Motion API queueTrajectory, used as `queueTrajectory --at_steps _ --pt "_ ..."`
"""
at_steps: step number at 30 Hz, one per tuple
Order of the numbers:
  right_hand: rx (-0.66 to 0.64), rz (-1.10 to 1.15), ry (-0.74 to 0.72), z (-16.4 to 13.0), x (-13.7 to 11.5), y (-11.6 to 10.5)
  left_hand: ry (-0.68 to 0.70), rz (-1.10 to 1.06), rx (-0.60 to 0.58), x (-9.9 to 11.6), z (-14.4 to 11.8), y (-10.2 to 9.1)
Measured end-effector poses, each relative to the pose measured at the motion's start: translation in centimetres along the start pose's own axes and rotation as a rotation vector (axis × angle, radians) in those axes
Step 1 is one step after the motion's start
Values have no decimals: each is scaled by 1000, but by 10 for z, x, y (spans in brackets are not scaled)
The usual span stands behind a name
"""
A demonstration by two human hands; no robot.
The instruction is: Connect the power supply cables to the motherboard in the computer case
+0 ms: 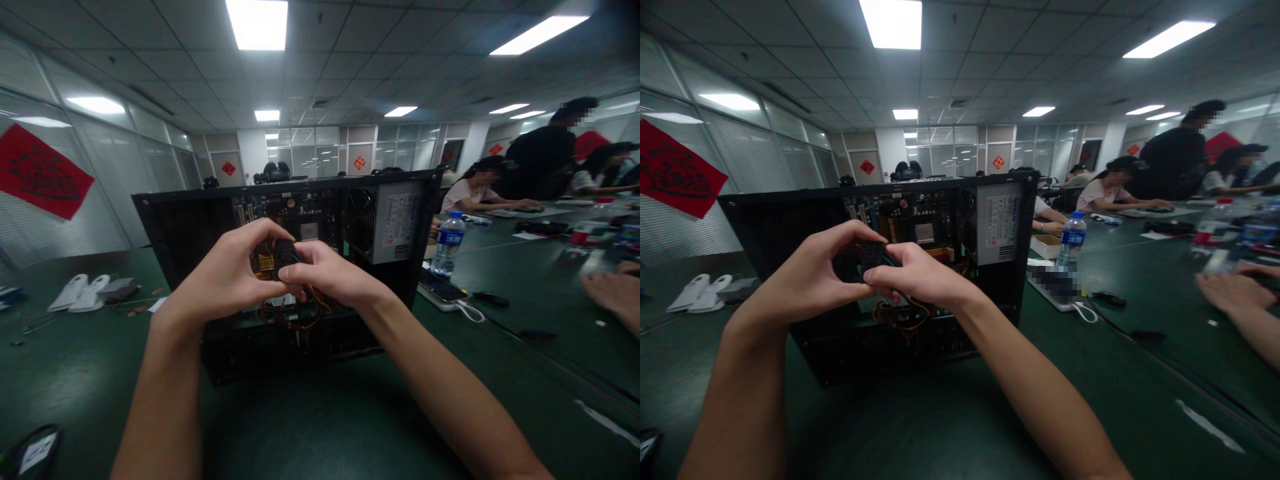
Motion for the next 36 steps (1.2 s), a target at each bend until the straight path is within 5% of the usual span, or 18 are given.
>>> queueTrajectory --at_steps 28,36 --pt "29 -12 14 0 3 -4 22 24 0 2 2 3" --pt "-134 -70 91 -6 7 -10 27 -7 -13 -1 3 8"
Point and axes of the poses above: each hand's wrist, its own z-axis towards the middle knuckle, its own y-axis out of the palm, x = y × z, the point moved 7 cm from there along z, towards the middle knuckle, and after that the axes turned 15 degrees about y, right-handed, at the moved point
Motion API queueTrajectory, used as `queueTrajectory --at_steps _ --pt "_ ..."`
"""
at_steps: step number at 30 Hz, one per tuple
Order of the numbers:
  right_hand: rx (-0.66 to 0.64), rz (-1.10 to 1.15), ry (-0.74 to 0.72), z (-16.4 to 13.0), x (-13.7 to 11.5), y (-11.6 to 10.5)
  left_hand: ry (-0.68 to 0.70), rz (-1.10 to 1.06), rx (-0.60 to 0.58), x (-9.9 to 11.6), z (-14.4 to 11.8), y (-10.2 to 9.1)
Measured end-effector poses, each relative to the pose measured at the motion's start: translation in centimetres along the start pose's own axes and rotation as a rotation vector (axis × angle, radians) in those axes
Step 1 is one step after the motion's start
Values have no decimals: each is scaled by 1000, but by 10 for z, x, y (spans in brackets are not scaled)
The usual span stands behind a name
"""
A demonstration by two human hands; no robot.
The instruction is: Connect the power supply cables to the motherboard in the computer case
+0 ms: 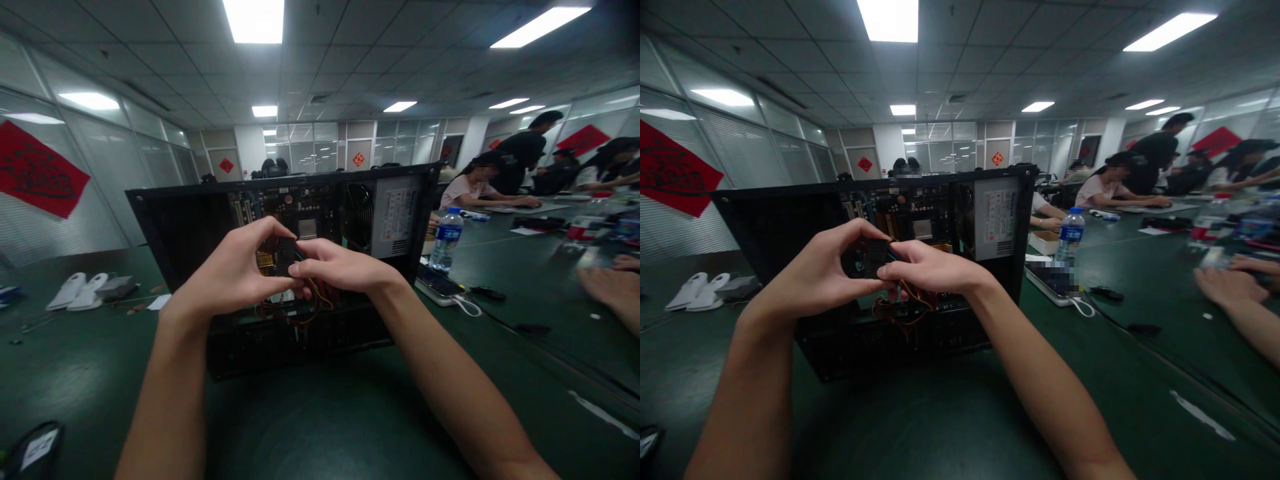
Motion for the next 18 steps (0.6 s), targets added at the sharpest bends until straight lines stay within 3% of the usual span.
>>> queueTrajectory --at_steps 10,18 --pt "91 -42 6 5 1 -1 -14 15 -2 0 0 -1" --pt "45 37 -72 7 -1 3 -19 16 11 1 -1 -4"
Point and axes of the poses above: each hand's wrist, its own z-axis towards the middle knuckle, its own y-axis out of the palm, x = y × z, the point moved 7 cm from there along z, towards the middle knuckle, and after that the axes turned 15 degrees about y, right-handed, at the moved point
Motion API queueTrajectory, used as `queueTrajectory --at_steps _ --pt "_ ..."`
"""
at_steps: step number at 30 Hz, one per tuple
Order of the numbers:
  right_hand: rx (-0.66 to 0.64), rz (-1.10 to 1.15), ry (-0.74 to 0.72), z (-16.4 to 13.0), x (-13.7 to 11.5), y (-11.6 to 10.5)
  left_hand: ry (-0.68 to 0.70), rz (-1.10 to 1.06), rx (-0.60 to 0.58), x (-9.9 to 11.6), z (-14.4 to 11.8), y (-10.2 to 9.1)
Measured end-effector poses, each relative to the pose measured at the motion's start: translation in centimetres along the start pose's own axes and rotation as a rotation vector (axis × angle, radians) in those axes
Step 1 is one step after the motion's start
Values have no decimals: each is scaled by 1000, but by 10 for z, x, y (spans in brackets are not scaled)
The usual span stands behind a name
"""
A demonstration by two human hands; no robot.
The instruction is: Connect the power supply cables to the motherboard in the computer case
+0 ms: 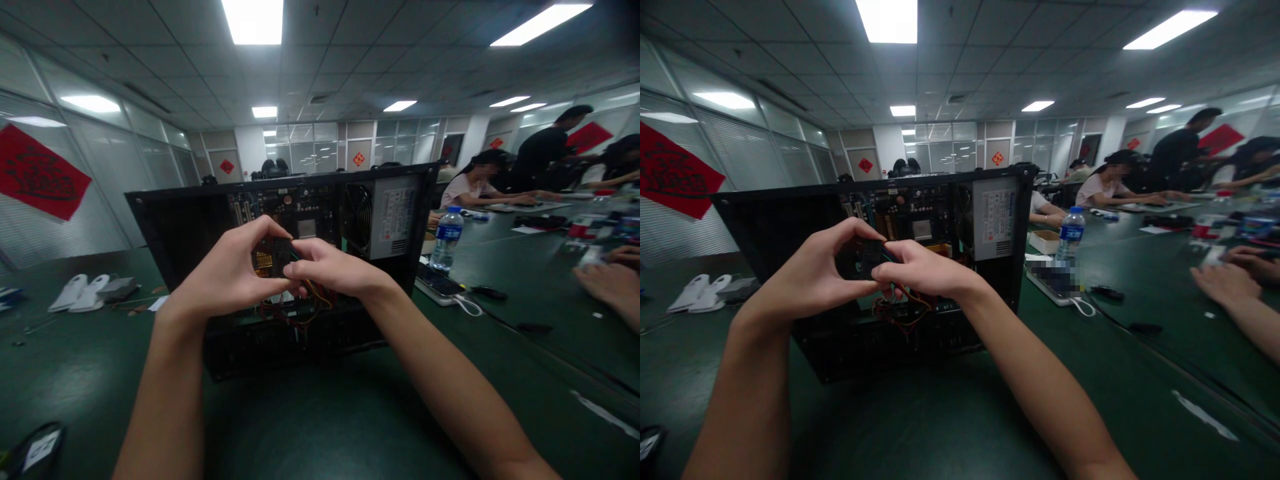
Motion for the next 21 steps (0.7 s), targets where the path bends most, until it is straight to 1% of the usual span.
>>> queueTrajectory --at_steps 4,8,10,13,15,17,19,21 --pt "9 13 9 3 1 2 -9 6 1 0 0 -1" --pt "31 -84 60 -2 1 -3 -19 -11 -14 -2 -1 1" --pt "38 -129 112 -6 4 -9 -22 -8 -26 -4 0 3" --pt "120 -145 161 -12 10 -25 -22 -17 -46 -6 1 7" --pt "163 -143 149 -14 11 -32 -26 -33 -54 -7 1 9" --pt "183 -149 131 -14 11 -34 -29 -39 -53 -7 2 10" --pt "200 -180 122 -14 9 -33 -32 -37 -55 -7 1 10" --pt "177 -229 108 -13 6 -29 -36 -36 -63 -6 1 10"
Point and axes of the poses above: each hand's wrist, its own z-axis towards the middle knuckle, its own y-axis out of the palm, x = y × z, the point moved 7 cm from there along z, towards the middle knuckle, and after that the axes turned 15 degrees about y, right-handed, at the moved point
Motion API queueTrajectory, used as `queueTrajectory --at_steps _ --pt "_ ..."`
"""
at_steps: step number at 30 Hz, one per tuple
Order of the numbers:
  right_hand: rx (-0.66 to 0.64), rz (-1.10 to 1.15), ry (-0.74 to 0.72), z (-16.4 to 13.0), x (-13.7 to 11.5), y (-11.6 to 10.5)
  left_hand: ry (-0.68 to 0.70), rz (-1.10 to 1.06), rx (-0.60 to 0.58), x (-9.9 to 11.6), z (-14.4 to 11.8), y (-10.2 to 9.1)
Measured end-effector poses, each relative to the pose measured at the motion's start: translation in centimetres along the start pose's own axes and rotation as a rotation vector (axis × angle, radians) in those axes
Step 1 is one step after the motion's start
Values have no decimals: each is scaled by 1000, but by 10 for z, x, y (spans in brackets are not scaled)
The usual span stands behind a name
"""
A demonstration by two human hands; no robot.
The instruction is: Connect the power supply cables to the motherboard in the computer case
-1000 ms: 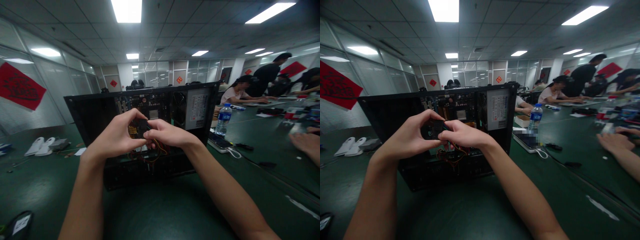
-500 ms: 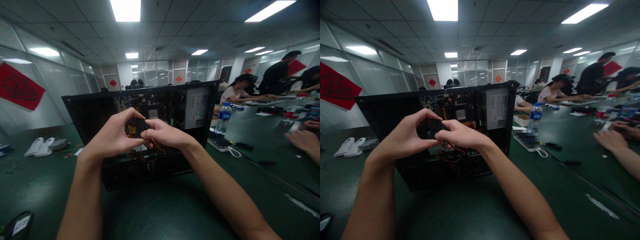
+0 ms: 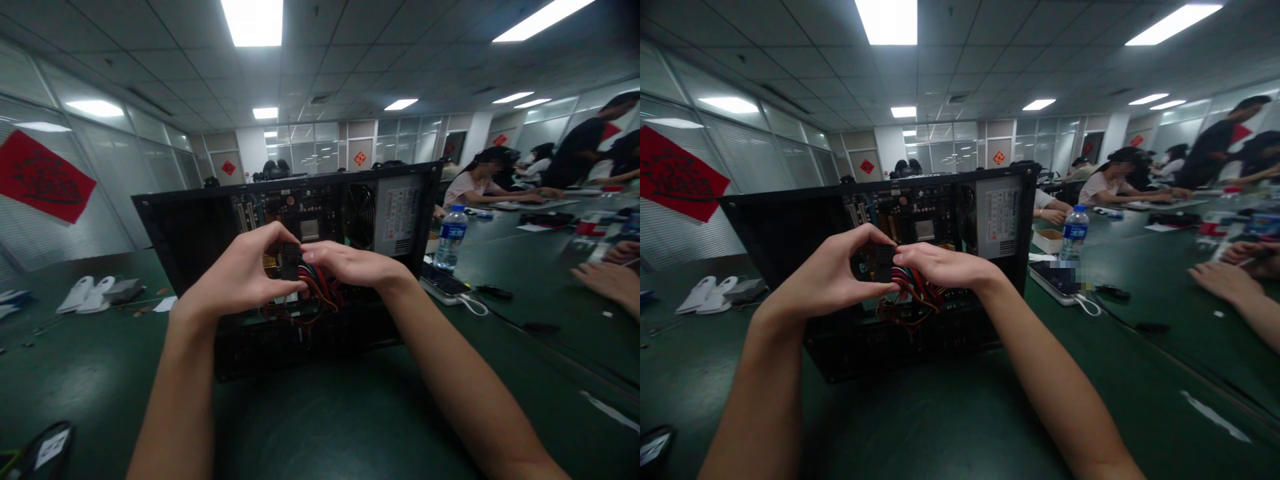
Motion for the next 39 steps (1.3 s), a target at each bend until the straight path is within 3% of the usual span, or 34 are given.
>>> queueTrajectory --at_steps 4,6,9,13,17,23,28,30,34,37,39 --pt "-75 -61 -58 3 -4 7 2 -12 -8 -3 -2 -1" --pt "-44 -77 -109 10 -2 6 -4 -54 -3 -9 -4 1" --pt "197 -188 -273 20 2 -5 -34 -159 9 -22 -8 5" --pt "565 -618 -524 20 12 -6 -53 -208 7 -30 -10 9" --pt "770 -818 -746 4 21 -2 -42 -207 -38 -29 -8 14" --pt "602 -884 -805 -1 21 14 -125 -275 -22 -51 -11 24" --pt "571 -886 -934 -2 22 28 -159 -357 -119 -68 -16 40" --pt "568 -869 -927 0 24 28 -168 -350 -149 -72 -18 45" --pt "550 -868 -766 5 25 18 -168 -358 -120 -78 -17 53" --pt "636 -890 -636 4 24 0 -204 -337 -38 -84 -14 57" --pt "713 -921 -539 4 24 -12 -226 -279 -51 -88 -14 60"
Point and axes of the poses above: each hand's wrist, its own z-axis towards the middle knuckle, its own y-axis out of the palm, x = y × z, the point moved 7 cm from there along z, towards the middle knuckle, and after that the axes turned 15 degrees about y, right-handed, at the moved point
